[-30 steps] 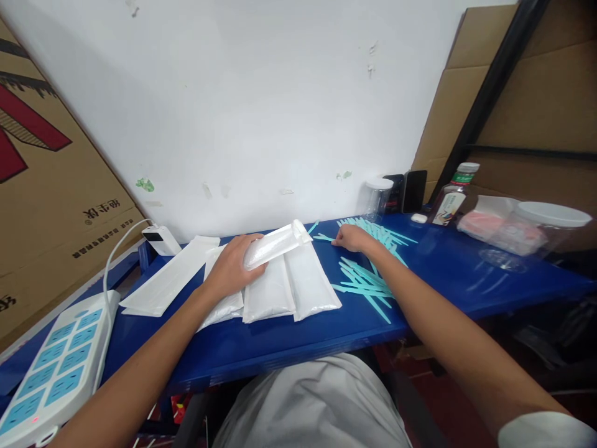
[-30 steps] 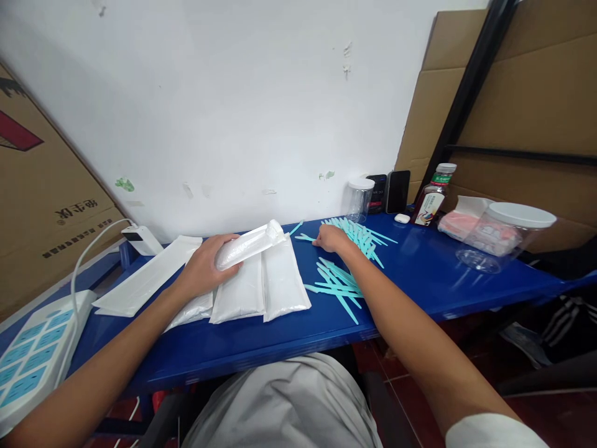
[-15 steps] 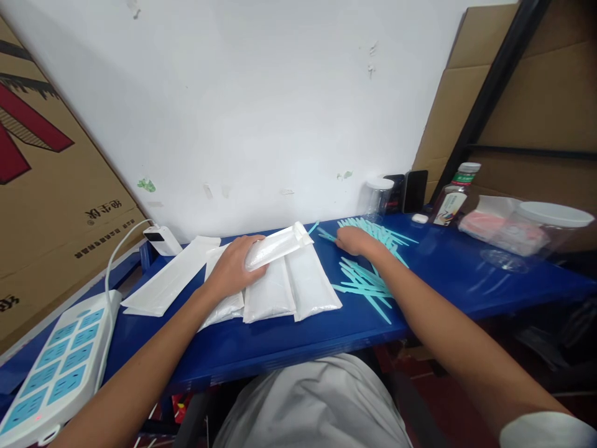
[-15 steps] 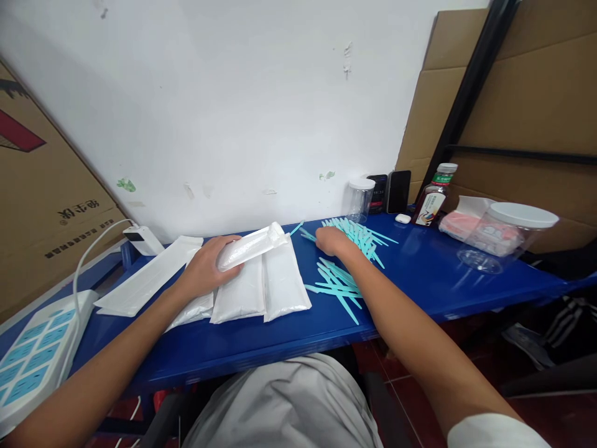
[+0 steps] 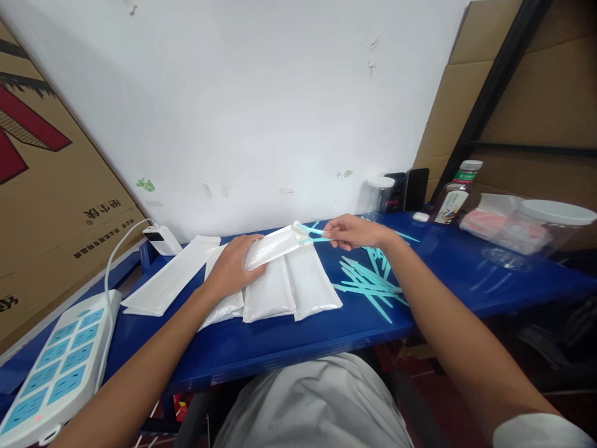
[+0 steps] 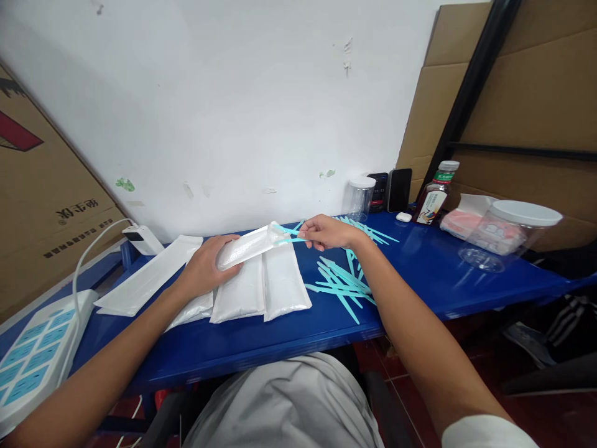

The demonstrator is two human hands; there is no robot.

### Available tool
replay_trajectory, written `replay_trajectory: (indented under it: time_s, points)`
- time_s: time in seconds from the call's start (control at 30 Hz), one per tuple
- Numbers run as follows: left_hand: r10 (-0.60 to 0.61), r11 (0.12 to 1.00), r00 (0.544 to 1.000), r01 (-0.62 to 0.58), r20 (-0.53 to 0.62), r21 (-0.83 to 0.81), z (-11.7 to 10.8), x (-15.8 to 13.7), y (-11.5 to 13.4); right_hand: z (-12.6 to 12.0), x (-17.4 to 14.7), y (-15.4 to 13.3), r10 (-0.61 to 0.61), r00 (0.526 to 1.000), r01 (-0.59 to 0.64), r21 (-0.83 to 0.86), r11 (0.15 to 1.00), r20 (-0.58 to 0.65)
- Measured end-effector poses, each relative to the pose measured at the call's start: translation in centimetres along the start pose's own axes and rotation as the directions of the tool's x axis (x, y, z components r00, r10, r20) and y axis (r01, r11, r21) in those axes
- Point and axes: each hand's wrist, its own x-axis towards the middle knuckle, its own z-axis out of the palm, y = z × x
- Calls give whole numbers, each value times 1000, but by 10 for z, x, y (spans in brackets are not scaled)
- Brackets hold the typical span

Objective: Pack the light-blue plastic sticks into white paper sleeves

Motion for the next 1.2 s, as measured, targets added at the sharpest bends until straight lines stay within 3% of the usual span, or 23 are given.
replay_trajectory:
  time_s: [0.23, 0.33, 0.4, 0.47, 0.63, 0.73, 0.87, 0.93, 0.97, 1.0, 1.07, 1.13, 1.2]
  points:
    - [71, 995, 997, -73, 24, 64, 3, -1, 0, 14, 7, 0, -41, 999, 44, -121, 992, 29]
    - [91, 990, 995, -93, 28, 101, 4, -1, 0, 22, 11, -3, -163, 978, 132, -213, 968, -134]
    - [106, 987, 994, -109, 26, 118, 3, -1, 2, 30, 15, -6, -264, 923, 200, -239, 950, -280]
    - [124, 984, 992, -126, 17, 123, 2, -1, 4, 40, 19, -9, -321, 876, 258, -211, 943, -361]
    - [149, 986, 989, -148, -18, 75, 2, -2, 11, 68, 29, -13, -368, 878, 367, -62, 928, -308]
    - [140, 990, 988, -138, -71, 25, 2, -3, 16, 84, 31, -18, -480, 798, 451, -167, 877, -364]
    - [59, 997, 959, -70, -278, -32, -5, -1, 17, 84, 29, -25, -533, 591, 498, -245, 832, -606]
    - [-47, 997, 898, 15, -438, -78, -11, 2, 12, 67, 27, -22, -459, 512, 399, -273, 875, -726]
    - [-107, 992, 855, 58, -507, -112, -14, 3, 9, 55, 26, -16, -414, 498, 305, -293, 906, -762]
    - [-159, 985, 816, 89, -556, -150, -17, 4, 5, 42, 25, -9, -368, 515, 181, -322, 929, -774]
    - [-219, 970, 779, 110, -587, -217, -20, 6, -4, 13, 21, 10, -271, 589, -110, -408, 906, -761]
    - [-241, 960, 805, 114, -542, -257, -19, 7, -11, -11, 18, 30, -77, 724, -388, -497, 777, -686]
    - [-256, 954, 850, 144, -461, -264, -14, 7, -12, -25, 16, 46, 194, 796, -549, -549, 629, -574]
